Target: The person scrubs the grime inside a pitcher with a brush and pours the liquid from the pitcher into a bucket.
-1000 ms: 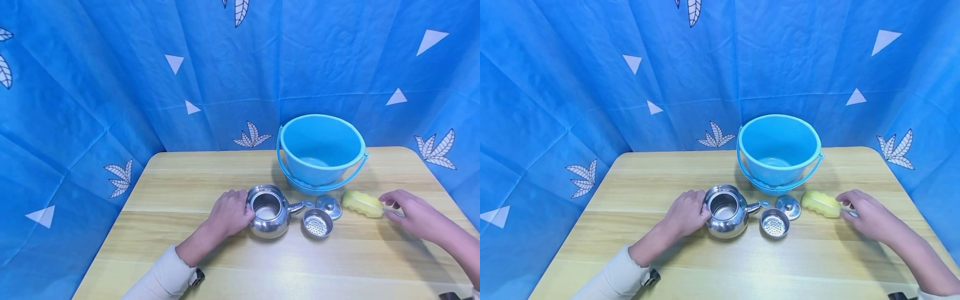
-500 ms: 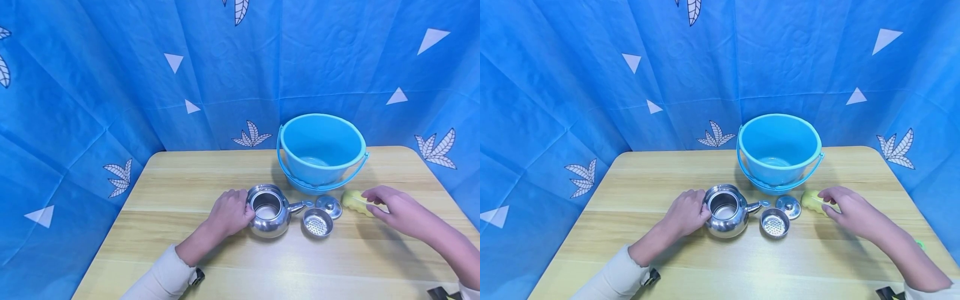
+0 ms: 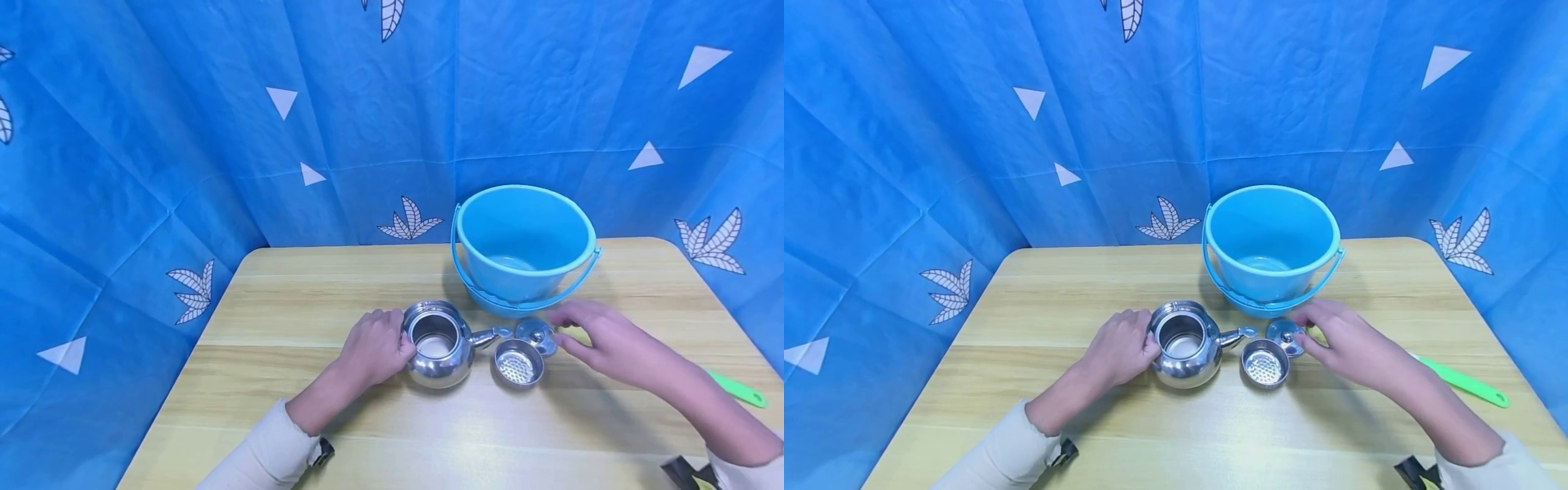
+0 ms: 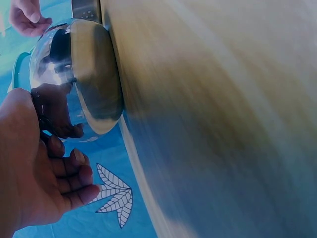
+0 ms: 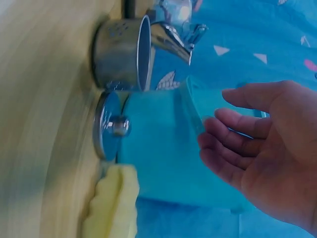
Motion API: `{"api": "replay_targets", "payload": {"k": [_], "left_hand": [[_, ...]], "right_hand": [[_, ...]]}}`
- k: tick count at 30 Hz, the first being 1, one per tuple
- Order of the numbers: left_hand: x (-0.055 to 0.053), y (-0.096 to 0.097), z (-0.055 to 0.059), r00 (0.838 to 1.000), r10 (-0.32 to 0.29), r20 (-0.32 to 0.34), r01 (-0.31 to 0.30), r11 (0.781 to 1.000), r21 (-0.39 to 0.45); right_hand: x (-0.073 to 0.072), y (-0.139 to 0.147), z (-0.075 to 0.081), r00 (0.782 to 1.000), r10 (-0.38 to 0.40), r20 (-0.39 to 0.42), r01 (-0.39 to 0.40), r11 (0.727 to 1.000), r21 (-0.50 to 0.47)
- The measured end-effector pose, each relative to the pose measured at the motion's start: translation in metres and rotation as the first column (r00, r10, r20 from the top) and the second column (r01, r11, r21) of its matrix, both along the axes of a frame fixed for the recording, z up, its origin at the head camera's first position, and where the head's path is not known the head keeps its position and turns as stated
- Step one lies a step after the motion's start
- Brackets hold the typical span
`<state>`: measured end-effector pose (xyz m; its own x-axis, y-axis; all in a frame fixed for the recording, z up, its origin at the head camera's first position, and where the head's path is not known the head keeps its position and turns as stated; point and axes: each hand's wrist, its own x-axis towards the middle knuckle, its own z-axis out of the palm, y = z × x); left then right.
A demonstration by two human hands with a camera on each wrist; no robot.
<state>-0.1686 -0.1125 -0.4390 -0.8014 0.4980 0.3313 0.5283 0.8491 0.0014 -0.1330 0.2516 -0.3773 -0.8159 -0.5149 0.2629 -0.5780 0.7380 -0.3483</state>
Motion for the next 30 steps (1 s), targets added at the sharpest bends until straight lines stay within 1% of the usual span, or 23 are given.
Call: {"api": "replay_targets", "payload": {"k": [7, 12, 20, 25, 30], "left_hand": [[0.001, 0.0, 0.001, 1.0, 0.001, 0.001, -0.001, 1.0, -0.002], [0.002, 0.001, 0.001, 1.0, 0.003, 0.003, -0.003, 1.0, 0.005], [0.001, 0.001, 0.002, 1.0, 0.011, 0.014, -0.011, 1.0, -0.001], [0.001, 0.001, 0.002, 1.0, 0.006, 0.004, -0.006, 1.0, 0.005], [0.001, 0.001, 0.002, 1.0, 0.0, -0.004, 0.0, 1.0, 0.011]], "right_hand": [[-0.005, -0.021, 0.0, 1.0, 0.022, -0.004, -0.022, 1.0, 0.002], [-0.009, -0.033, 0.0, 0.998, 0.061, -0.009, -0.061, 0.998, -0.01], [-0.016, -0.05, -0.001, 0.995, 0.096, 0.014, -0.095, 0.995, -0.036], [-0.02, -0.062, -0.002, 0.994, 0.108, 0.015, -0.107, 0.993, -0.044], [-0.024, -0.074, -0.004, 0.994, 0.108, 0.032, -0.107, 0.994, -0.03]]}}
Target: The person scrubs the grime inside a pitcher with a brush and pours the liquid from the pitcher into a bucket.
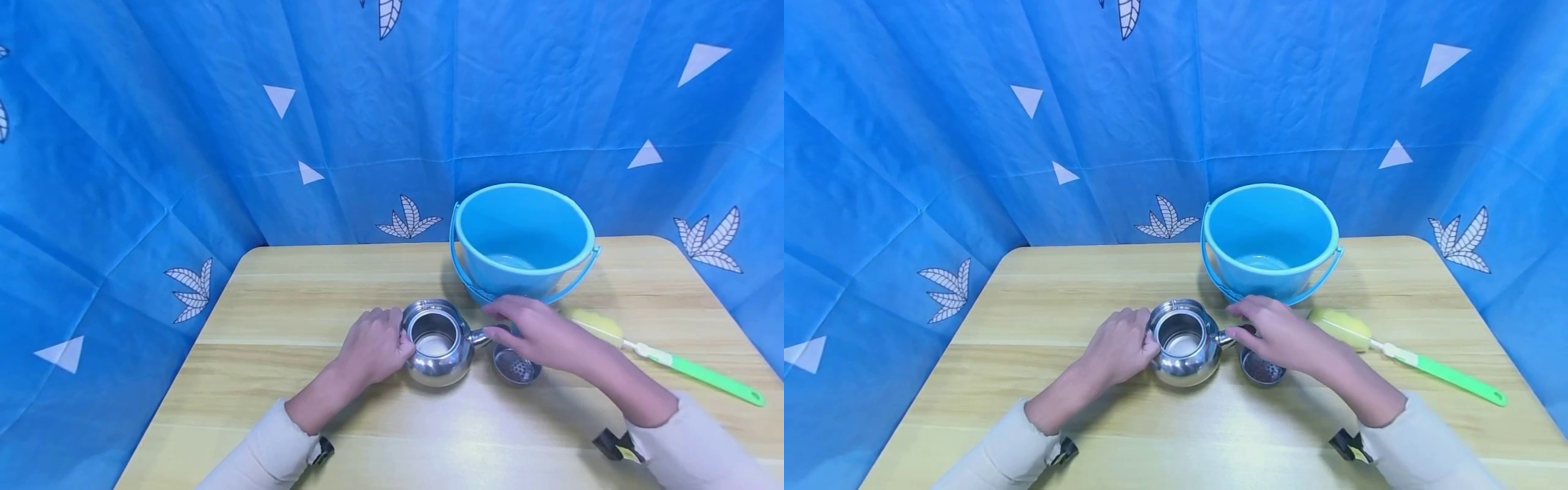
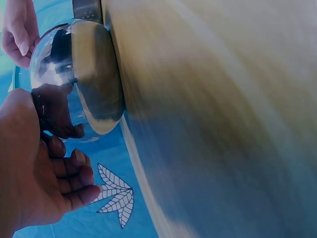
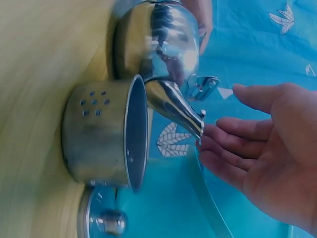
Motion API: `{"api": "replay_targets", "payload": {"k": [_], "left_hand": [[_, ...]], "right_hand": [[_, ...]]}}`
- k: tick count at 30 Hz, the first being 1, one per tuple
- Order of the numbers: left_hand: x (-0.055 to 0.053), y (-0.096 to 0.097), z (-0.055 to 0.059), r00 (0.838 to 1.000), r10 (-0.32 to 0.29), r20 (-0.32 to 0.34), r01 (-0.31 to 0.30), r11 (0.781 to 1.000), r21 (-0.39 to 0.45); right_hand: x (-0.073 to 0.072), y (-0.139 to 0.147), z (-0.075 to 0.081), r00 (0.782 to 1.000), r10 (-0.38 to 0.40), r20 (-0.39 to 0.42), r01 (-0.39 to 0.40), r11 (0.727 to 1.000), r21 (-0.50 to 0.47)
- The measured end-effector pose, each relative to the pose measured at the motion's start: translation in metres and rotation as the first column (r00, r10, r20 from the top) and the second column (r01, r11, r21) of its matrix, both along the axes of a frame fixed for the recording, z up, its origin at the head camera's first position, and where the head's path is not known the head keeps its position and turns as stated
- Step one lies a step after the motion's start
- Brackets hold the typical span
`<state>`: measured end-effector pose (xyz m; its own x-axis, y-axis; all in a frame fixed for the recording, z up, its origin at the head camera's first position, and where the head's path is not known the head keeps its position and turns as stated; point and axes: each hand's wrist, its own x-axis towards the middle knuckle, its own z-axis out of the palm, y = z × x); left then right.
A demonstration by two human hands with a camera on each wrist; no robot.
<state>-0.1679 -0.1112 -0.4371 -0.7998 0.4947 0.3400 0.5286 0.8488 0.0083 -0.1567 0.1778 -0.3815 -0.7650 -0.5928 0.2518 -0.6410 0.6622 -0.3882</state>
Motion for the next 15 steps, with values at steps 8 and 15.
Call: {"api": "replay_targets", "payload": {"k": [8, 15], "left_hand": [[0.001, 0.001, 0.002, 1.0, 0.017, 0.01, -0.017, 1.0, -0.019], [0.001, 0.001, 0.002, 1.0, 0.022, -0.006, -0.023, 0.999, -0.034]], "right_hand": [[-0.005, -0.016, -0.004, 0.999, 0.025, 0.033, -0.026, 0.999, 0.02], [-0.007, -0.029, -0.006, 0.995, 0.004, 0.104, -0.01, 0.998, 0.057]]}}
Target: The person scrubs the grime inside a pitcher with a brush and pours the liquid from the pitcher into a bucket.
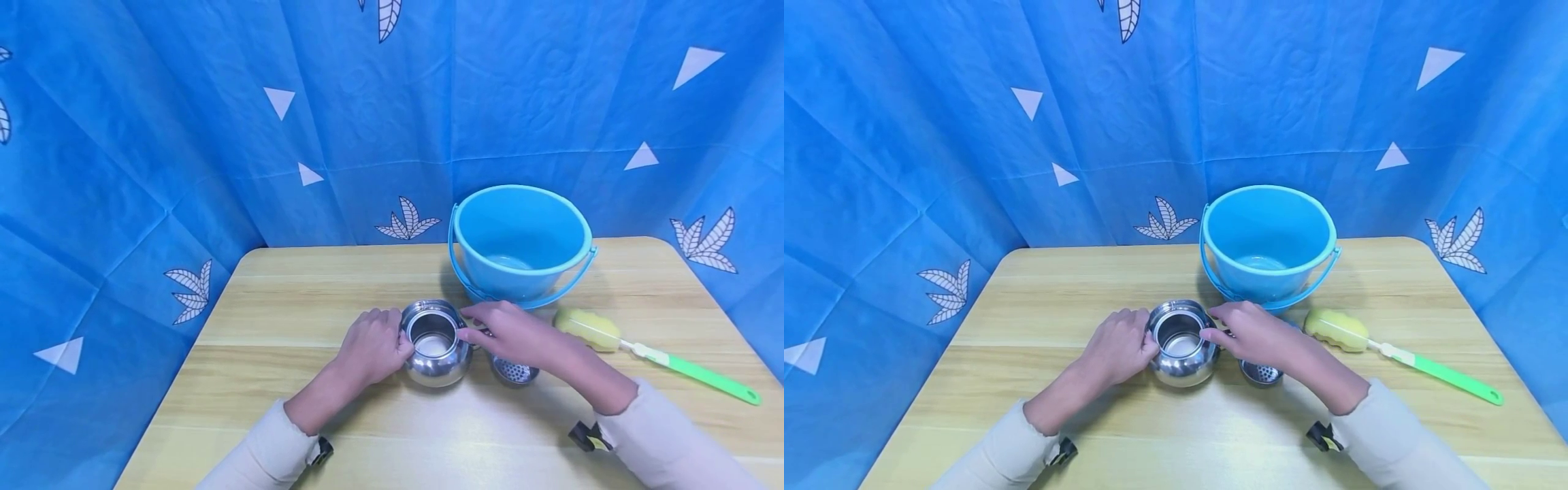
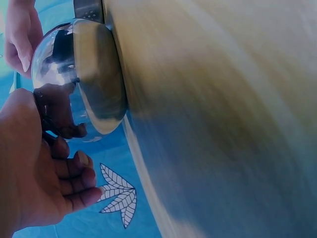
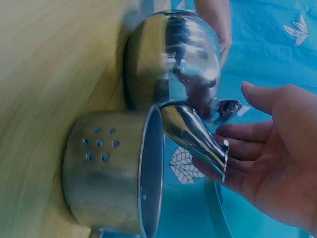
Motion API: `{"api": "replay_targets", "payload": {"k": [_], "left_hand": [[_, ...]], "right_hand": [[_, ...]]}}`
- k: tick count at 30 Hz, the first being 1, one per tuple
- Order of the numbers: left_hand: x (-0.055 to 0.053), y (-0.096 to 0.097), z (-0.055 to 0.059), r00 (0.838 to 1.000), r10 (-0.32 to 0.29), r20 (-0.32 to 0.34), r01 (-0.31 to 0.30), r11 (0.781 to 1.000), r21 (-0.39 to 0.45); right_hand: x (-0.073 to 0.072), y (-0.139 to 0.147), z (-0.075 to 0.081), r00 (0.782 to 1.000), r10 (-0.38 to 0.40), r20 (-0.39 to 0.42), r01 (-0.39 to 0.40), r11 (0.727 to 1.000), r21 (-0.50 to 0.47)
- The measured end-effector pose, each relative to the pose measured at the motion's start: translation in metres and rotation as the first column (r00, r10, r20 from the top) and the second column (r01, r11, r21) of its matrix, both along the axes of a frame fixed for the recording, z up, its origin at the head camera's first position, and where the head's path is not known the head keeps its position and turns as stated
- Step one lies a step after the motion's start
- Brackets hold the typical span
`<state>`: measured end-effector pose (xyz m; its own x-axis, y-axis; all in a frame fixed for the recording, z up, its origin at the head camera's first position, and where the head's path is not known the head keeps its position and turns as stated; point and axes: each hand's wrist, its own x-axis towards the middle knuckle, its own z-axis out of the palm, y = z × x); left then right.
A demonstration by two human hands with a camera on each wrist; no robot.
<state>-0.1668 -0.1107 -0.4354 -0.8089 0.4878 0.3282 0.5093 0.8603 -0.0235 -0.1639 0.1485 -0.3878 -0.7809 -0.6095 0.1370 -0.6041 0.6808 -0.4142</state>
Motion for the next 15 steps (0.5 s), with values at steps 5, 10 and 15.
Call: {"api": "replay_targets", "payload": {"k": [5, 10, 15], "left_hand": [[0.0, 0.0, 0.0, 1.0, -0.004, -0.019, 0.004, 1.0, -0.004], [0.0, 0.0, 0.001, 1.0, 0.001, -0.012, -0.001, 1.0, -0.008], [0.0, -0.001, 0.001, 1.0, -0.026, 0.004, 0.026, 1.0, 0.013]], "right_hand": [[-0.001, -0.007, -0.001, 1.0, -0.021, 0.017, 0.021, 0.999, 0.029], [-0.001, -0.014, -0.002, 0.999, -0.047, 0.021, 0.046, 0.997, 0.062], [-0.003, -0.019, -0.003, 0.998, -0.059, -0.002, 0.058, 0.995, 0.08]]}}
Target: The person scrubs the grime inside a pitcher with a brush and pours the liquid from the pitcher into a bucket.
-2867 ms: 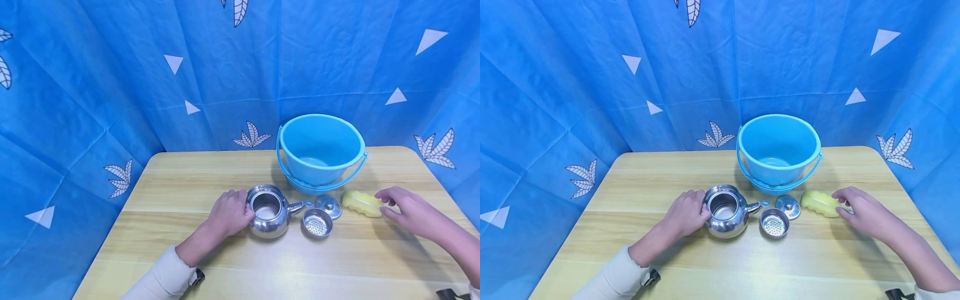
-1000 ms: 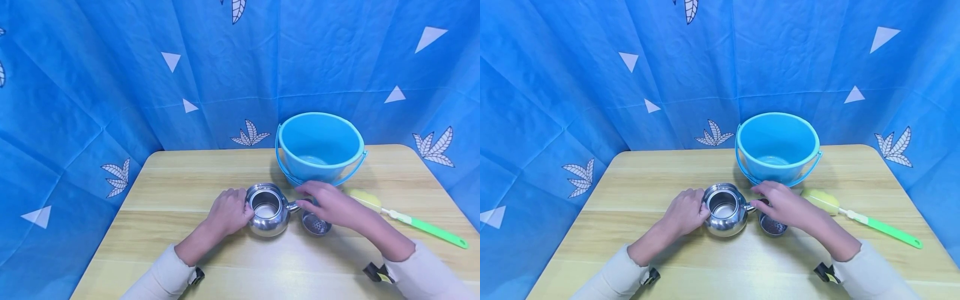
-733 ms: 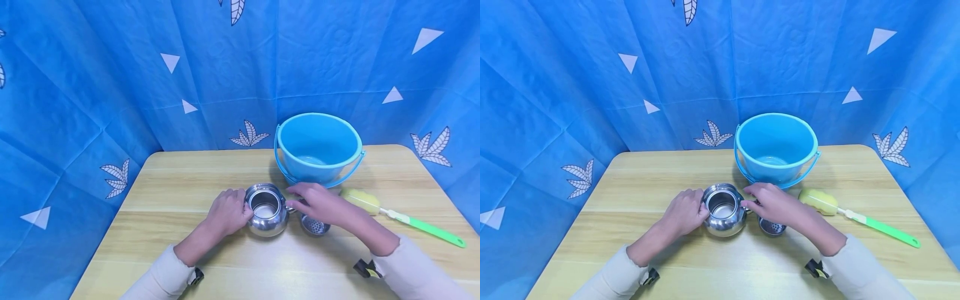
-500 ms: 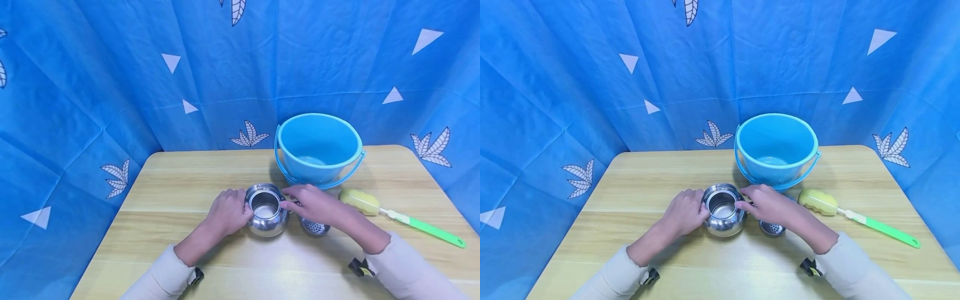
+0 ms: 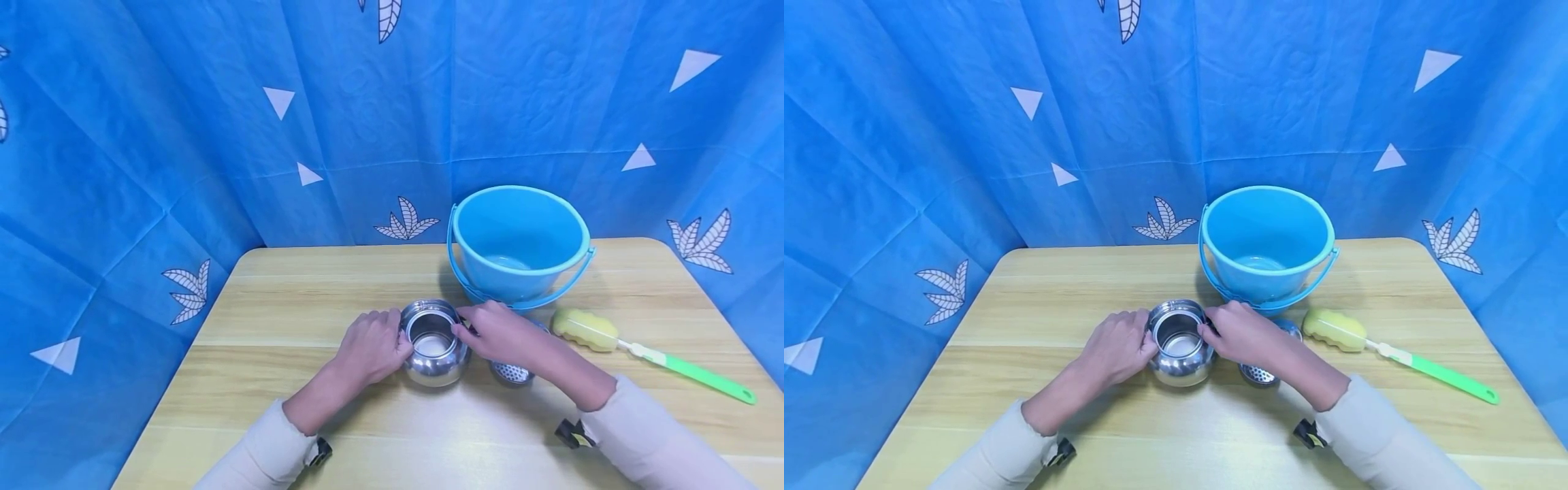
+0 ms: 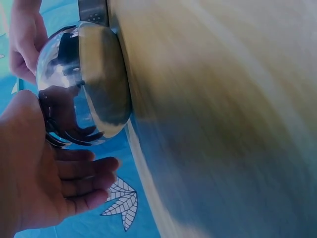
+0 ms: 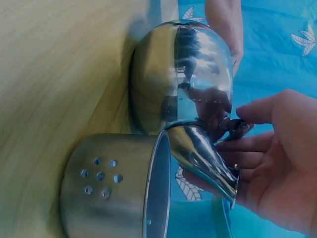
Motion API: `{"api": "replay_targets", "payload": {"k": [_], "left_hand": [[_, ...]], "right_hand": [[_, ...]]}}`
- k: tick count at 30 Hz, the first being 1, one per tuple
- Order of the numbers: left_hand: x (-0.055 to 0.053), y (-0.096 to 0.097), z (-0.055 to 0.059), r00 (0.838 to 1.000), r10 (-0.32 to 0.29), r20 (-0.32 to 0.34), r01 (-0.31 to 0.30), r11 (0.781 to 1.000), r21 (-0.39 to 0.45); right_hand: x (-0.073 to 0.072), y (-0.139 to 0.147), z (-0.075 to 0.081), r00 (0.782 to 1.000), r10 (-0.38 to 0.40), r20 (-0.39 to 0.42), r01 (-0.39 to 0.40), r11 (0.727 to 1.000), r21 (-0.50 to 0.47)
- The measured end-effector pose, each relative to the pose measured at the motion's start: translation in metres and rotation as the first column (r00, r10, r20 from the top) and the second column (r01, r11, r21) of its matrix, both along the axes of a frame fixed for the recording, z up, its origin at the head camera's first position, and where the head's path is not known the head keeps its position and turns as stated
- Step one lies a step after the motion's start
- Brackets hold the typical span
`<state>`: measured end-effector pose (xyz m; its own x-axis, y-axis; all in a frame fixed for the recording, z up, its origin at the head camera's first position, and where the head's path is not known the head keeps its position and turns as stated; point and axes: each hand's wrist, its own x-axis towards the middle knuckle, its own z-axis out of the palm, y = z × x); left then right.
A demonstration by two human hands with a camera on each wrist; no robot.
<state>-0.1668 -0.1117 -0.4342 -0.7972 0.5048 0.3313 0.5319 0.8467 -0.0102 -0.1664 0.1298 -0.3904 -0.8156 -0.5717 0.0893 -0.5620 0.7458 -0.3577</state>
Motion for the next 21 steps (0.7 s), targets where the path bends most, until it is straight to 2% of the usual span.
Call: {"api": "replay_targets", "payload": {"k": [3, 7, 9, 11, 13, 16, 18, 21], "left_hand": [[0.001, 0.0, 0.001, 0.999, -0.008, 0.036, 0.008, 1.0, 0.012], [0.003, 0.002, 0.004, 0.987, 0.026, 0.156, -0.029, 0.999, 0.02], [0.005, 0.002, 0.006, 0.968, 0.043, 0.247, -0.053, 0.998, 0.035], [0.006, 0.003, 0.009, 0.938, 0.053, 0.343, -0.078, 0.995, 0.059], [0.007, 0.004, 0.012, 0.892, 0.058, 0.448, -0.112, 0.989, 0.096], [0.006, 0.005, 0.016, 0.806, 0.048, 0.59, -0.179, 0.97, 0.165], [0.005, 0.005, 0.02, 0.731, 0.019, 0.682, -0.235, 0.945, 0.226], [0.001, 0.004, 0.024, 0.612, -0.066, 0.788, -0.317, 0.893, 0.32]], "right_hand": [[-0.001, -0.003, 0.0, 0.999, 0.008, -0.037, -0.008, 1.0, 0.007], [-0.002, -0.005, 0.0, 0.998, 0.02, -0.056, -0.018, 0.999, 0.037], [-0.003, -0.005, 0.001, 0.999, 0.021, -0.038, -0.019, 0.998, 0.064], [-0.005, -0.006, 0.003, 1.0, 0.024, -0.004, -0.023, 0.996, 0.089], [-0.006, -0.006, 0.004, 0.999, 0.023, 0.03, -0.027, 0.993, 0.115], [-0.009, -0.007, 0.006, 0.995, 0.017, 0.097, -0.031, 0.989, 0.147], [-0.011, -0.008, 0.006, 0.991, 0.01, 0.137, -0.032, 0.986, 0.164], [-0.013, -0.008, 0.005, 0.984, 0.006, 0.18, -0.038, 0.983, 0.179]]}}
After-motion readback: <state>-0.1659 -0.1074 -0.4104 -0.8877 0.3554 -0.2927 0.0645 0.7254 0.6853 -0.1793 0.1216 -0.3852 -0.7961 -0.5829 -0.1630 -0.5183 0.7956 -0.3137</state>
